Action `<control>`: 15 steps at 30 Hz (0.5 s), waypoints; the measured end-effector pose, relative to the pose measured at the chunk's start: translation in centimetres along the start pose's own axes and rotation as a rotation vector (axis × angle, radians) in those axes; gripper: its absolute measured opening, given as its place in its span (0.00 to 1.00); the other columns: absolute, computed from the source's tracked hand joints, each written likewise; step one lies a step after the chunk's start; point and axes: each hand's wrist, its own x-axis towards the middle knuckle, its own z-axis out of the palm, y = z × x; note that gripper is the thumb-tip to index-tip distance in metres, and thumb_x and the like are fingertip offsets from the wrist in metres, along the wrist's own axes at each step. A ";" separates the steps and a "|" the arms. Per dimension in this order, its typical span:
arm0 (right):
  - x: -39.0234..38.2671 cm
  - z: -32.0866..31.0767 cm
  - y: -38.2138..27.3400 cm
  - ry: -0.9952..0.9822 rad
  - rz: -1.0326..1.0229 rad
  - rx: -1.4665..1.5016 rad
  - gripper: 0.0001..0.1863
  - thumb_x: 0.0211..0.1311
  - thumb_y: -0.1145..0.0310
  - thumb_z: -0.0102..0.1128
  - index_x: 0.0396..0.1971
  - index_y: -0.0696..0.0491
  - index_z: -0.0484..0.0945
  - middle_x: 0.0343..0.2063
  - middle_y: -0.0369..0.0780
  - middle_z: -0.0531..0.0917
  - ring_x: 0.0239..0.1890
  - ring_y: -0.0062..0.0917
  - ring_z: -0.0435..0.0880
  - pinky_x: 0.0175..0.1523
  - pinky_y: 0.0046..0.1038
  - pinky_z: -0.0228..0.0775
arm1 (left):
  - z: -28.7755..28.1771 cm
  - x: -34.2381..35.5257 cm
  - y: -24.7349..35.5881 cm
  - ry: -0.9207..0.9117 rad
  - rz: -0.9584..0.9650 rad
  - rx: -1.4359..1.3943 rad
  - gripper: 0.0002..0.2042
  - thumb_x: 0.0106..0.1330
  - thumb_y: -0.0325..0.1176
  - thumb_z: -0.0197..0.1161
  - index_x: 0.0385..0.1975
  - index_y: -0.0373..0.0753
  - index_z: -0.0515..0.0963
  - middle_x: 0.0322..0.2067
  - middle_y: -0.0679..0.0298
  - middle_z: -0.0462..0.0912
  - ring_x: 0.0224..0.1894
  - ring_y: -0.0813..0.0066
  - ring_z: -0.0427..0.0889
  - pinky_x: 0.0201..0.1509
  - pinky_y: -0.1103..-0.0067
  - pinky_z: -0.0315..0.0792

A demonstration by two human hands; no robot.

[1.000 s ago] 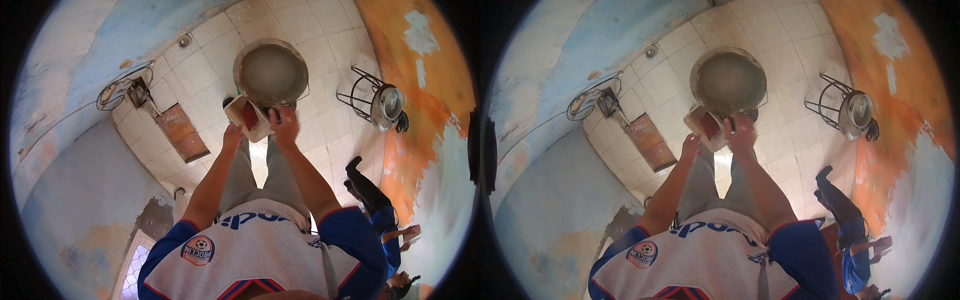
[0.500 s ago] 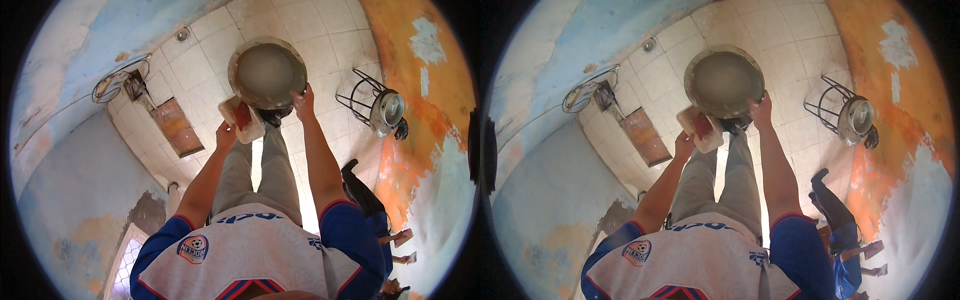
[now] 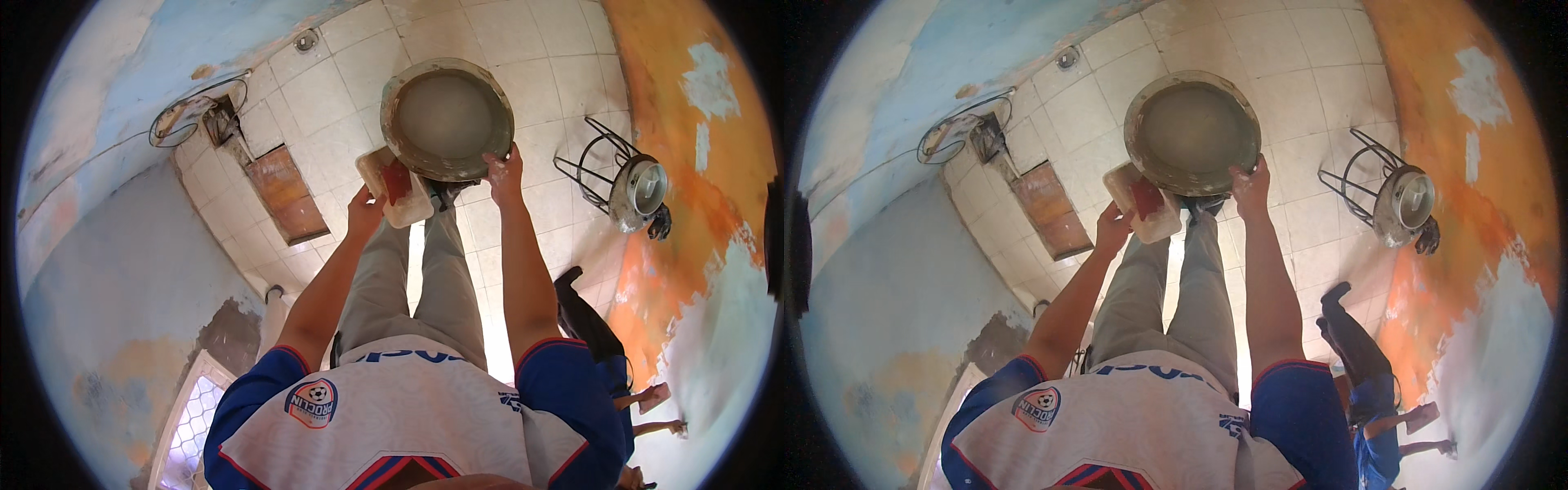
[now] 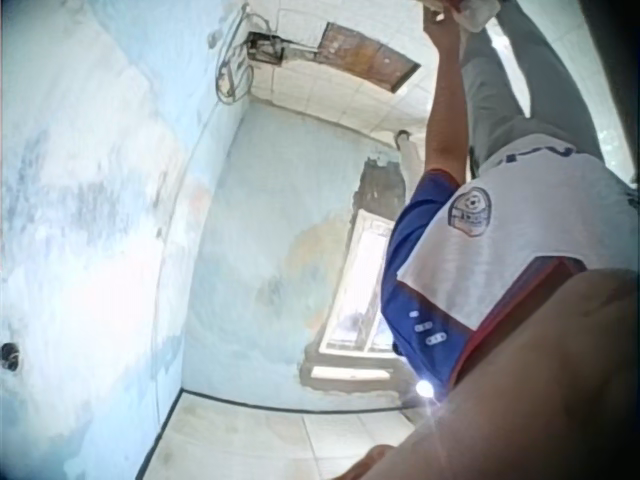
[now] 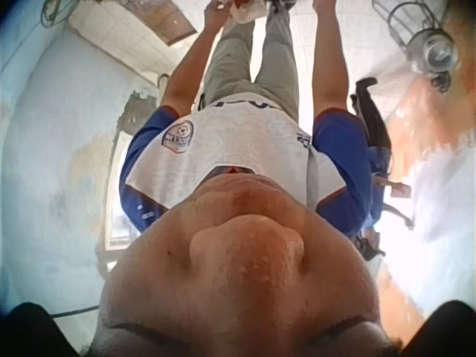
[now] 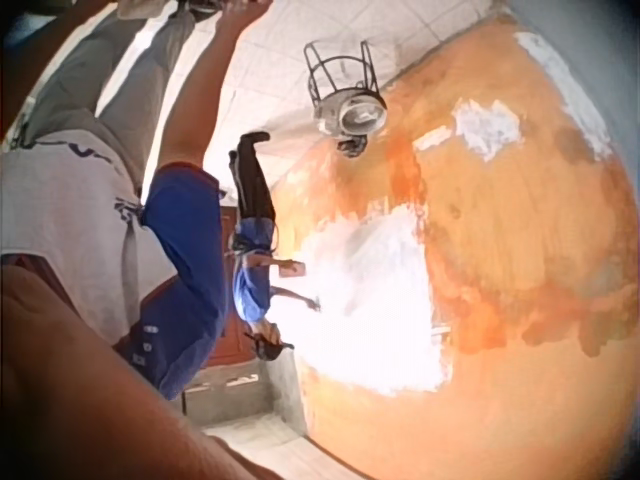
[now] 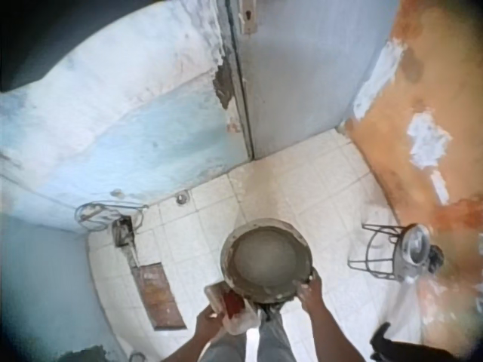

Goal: The person applies white plaster compound to the ceiling using a spreader, repeatedly scooping more material from a rectangular container.

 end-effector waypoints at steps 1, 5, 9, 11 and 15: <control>-0.7 0.3 -0.6 0.002 0.033 0.029 0.24 0.58 0.82 0.62 0.56 0.59 0.70 0.45 0.46 0.83 0.41 0.32 0.85 0.43 0.34 0.82 | 0.1 -0.2 0.0 0.011 -0.010 -0.027 0.19 0.70 0.34 0.65 0.60 0.39 0.78 0.39 0.59 0.87 0.29 0.79 0.84 0.34 0.78 0.77; -1.7 1.0 -1.9 0.012 0.074 0.064 0.24 0.58 0.80 0.65 0.55 0.59 0.71 0.45 0.46 0.83 0.41 0.31 0.85 0.45 0.34 0.81 | 0.3 -0.5 -0.3 0.040 -0.096 -0.097 0.22 0.70 0.36 0.67 0.62 0.38 0.76 0.40 0.58 0.87 0.33 0.76 0.85 0.37 0.77 0.78; -0.4 -0.8 0.4 0.079 -0.086 -0.230 0.29 0.59 0.72 0.69 0.60 0.56 0.69 0.45 0.49 0.82 0.43 0.41 0.85 0.47 0.44 0.78 | 0.5 -0.4 0.7 0.049 -0.014 0.006 0.28 0.70 0.37 0.67 0.67 0.38 0.68 0.43 0.55 0.86 0.39 0.72 0.85 0.42 0.76 0.79; -1.3 -0.3 -0.1 0.214 -0.193 -0.442 0.32 0.60 0.66 0.70 0.62 0.54 0.69 0.45 0.49 0.82 0.47 0.44 0.83 0.52 0.46 0.75 | 0.7 -1.1 1.8 0.105 -0.012 0.008 0.29 0.71 0.37 0.66 0.70 0.39 0.64 0.46 0.53 0.85 0.43 0.68 0.85 0.45 0.75 0.79; -5.2 2.9 -6.7 0.589 -0.645 -1.124 0.34 0.63 0.53 0.67 0.65 0.50 0.68 0.50 0.46 0.80 0.57 0.38 0.75 0.63 0.40 0.66 | -0.2 -2.7 1.1 0.437 0.233 0.161 0.32 0.67 0.35 0.70 0.69 0.38 0.65 0.51 0.52 0.83 0.50 0.61 0.82 0.53 0.66 0.76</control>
